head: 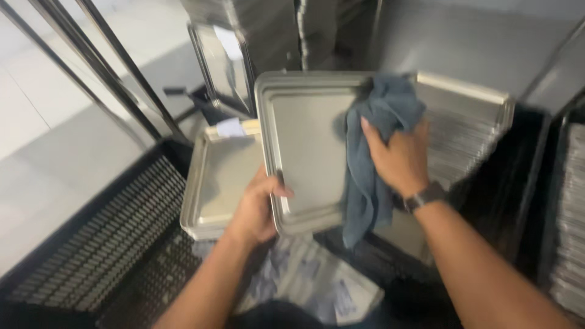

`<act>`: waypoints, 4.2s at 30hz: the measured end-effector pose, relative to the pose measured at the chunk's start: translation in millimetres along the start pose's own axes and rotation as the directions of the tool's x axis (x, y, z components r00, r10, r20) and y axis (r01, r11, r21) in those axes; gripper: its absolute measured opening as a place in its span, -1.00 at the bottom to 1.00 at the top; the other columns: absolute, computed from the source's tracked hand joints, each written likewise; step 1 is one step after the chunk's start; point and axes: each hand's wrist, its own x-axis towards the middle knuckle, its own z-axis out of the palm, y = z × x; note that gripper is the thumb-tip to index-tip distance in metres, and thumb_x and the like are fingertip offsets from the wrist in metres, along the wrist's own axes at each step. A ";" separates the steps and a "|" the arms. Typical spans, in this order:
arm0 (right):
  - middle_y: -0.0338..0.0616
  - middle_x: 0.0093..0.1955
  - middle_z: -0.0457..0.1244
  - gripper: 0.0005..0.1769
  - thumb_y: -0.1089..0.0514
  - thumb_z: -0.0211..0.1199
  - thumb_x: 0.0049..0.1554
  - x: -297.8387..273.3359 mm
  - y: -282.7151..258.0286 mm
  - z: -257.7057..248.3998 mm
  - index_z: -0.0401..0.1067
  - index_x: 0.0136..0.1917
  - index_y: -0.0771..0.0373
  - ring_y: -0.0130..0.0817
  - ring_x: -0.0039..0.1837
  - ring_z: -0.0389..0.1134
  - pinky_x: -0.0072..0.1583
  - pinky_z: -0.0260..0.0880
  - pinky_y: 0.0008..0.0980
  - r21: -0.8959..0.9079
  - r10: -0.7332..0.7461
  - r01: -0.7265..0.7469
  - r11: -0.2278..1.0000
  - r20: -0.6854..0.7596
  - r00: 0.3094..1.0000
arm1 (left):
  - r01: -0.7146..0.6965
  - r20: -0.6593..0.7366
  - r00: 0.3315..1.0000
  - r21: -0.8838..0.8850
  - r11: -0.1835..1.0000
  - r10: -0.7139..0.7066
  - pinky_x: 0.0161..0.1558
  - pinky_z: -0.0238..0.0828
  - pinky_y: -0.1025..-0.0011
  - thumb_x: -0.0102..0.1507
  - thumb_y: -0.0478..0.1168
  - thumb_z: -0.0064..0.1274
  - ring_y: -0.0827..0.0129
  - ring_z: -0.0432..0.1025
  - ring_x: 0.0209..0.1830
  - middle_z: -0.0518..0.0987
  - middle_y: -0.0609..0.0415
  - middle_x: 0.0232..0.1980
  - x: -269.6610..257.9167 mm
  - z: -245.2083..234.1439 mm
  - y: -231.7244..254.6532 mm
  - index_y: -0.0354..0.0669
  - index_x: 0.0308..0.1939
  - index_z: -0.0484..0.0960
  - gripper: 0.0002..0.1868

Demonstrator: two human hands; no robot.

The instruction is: The person wipes multiple stainless steel food trays with a blue cloth, removing labels and stacking them in black plastic crates. The person handles trays one at a time, wiping both sides and edges before placing them into the crate.

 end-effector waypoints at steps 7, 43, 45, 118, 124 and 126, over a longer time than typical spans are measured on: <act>0.08 0.43 0.22 -0.64 -0.13 0.25 0.25 -6.5 -4.2 4.0 0.52 0.20 0.08 0.25 0.51 0.01 0.50 -0.14 0.24 -0.071 -0.173 0.171 0.983 -0.020 0.985 | -0.016 -0.083 0.996 -0.006 1.000 0.015 0.06 0.60 0.29 0.29 0.36 -0.24 0.20 0.55 0.10 0.56 -0.13 0.22 7.8 16.6 12.4 -0.26 0.37 0.39 -0.16; 0.26 0.68 -0.14 -0.46 -0.15 0.17 0.28 -26.2 -56.0 19.9 0.38 0.45 0.05 0.27 0.69 -0.28 0.54 -0.38 0.36 0.034 -0.216 0.219 0.975 -0.090 0.972 | -0.312 -0.193 0.926 0.091 0.946 0.324 0.09 0.46 0.25 0.38 0.33 -0.27 0.18 0.47 0.07 0.55 -0.12 0.17 -4.9 41.5 25.0 -0.29 0.34 0.44 -0.21; 0.15 0.69 -0.08 -0.44 -0.17 0.21 0.20 -42.0 -75.9 17.7 0.40 0.41 0.01 0.17 0.70 -0.21 0.53 -0.26 0.31 0.017 -0.370 0.370 0.929 0.026 0.929 | -0.332 -0.235 0.910 0.086 0.940 0.342 0.10 0.45 0.24 0.37 0.35 -0.26 0.17 0.47 0.08 0.55 -0.13 0.18 -5.2 39.1 28.6 -0.28 0.33 0.44 -0.20; 0.23 0.35 0.31 -0.37 -0.18 0.18 0.15 -141.7 297.0 22.7 0.54 0.24 0.36 0.04 0.41 0.32 0.39 0.31 -0.18 -0.688 0.693 -0.152 0.710 0.642 0.328 | -0.331 0.303 0.942 0.913 0.238 0.146 0.07 0.50 0.26 0.26 -0.21 0.11 0.06 0.58 0.08 0.68 -0.08 0.09 48.9 9.2 -81.3 -0.13 0.02 0.70 -0.73; 0.27 0.26 0.33 -0.38 -0.14 0.09 0.21 -61.0 155.7 -8.9 0.38 0.35 0.35 0.12 0.30 0.34 0.31 0.30 -0.07 -0.273 0.628 -0.575 0.771 0.472 0.618 | -0.061 0.005 0.975 0.968 0.243 0.224 -0.01 0.52 0.34 0.27 -0.12 0.12 0.21 0.62 -0.13 0.73 -0.08 -0.09 40.2 10.3 -55.4 -0.05 0.10 0.70 -0.67; 0.13 0.20 0.43 -0.40 -0.13 0.01 0.27 -38.1 100.4 -21.5 0.47 0.29 0.39 -0.07 0.22 0.44 0.27 0.38 -0.18 0.045 0.507 -0.647 0.761 0.581 0.636 | -0.039 -0.052 0.970 0.932 0.360 0.239 0.00 0.51 0.38 0.25 -0.06 0.16 0.29 0.62 -0.11 0.72 -0.06 -0.06 39.1 8.3 -54.3 -0.09 0.18 0.60 -0.56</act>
